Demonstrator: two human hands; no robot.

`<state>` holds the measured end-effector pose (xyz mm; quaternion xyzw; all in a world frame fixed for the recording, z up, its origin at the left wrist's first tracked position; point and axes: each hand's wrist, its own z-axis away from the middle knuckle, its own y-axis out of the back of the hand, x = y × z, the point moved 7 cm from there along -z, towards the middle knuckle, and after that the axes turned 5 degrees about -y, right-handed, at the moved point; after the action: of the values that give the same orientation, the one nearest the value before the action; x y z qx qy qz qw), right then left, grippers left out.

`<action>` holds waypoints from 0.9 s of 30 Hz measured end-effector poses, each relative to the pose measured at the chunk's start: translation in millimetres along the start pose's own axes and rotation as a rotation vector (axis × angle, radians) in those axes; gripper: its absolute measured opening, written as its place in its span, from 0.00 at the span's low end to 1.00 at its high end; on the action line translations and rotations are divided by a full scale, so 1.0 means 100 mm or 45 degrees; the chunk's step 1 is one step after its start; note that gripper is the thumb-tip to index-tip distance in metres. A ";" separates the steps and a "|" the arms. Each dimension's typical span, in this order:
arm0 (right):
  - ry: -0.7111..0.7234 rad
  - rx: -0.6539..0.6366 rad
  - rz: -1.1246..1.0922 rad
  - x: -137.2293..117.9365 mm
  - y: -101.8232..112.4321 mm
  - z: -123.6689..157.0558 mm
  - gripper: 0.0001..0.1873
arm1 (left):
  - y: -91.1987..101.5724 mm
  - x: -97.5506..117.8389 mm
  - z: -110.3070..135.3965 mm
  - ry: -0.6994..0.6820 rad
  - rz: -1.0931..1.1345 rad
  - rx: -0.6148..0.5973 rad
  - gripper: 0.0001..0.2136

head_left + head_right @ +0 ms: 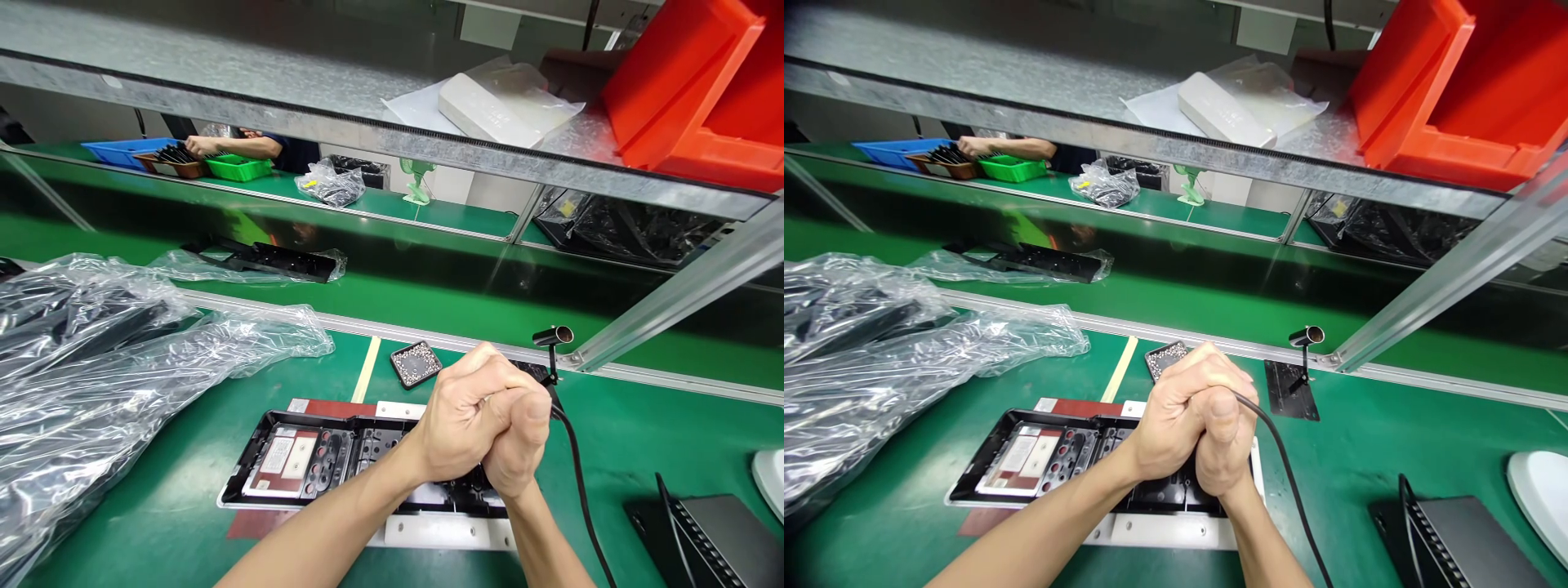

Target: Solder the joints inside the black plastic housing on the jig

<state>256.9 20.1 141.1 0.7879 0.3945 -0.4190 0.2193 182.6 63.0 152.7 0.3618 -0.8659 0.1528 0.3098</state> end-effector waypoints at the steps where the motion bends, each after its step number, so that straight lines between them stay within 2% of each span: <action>1: 0.001 0.004 0.002 0.00 0.00 0.00 0.32 | 0.00 0.00 0.00 0.003 0.003 -0.005 0.12; 14: -0.029 -0.001 -0.059 0.06 0.00 0.02 0.31 | 0.00 -0.03 0.01 0.009 0.011 -0.021 0.13; 21: -0.047 0.043 0.193 -0.04 -0.03 0.02 0.32 | 0.00 -0.02 0.05 0.064 -0.060 -0.035 0.11; 23: -0.059 0.003 0.253 -0.04 -0.07 -0.02 0.32 | 0.03 -0.08 0.07 0.113 -0.138 -0.030 0.09; 27: -0.051 -0.019 0.294 -0.04 -0.09 -0.05 0.31 | 0.08 -0.18 0.12 0.099 -0.242 0.019 0.07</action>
<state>250.7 27.6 147.1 0.8178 0.2998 -0.4037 0.2798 181.4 72.3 131.2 0.4383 -0.8138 0.1433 0.3536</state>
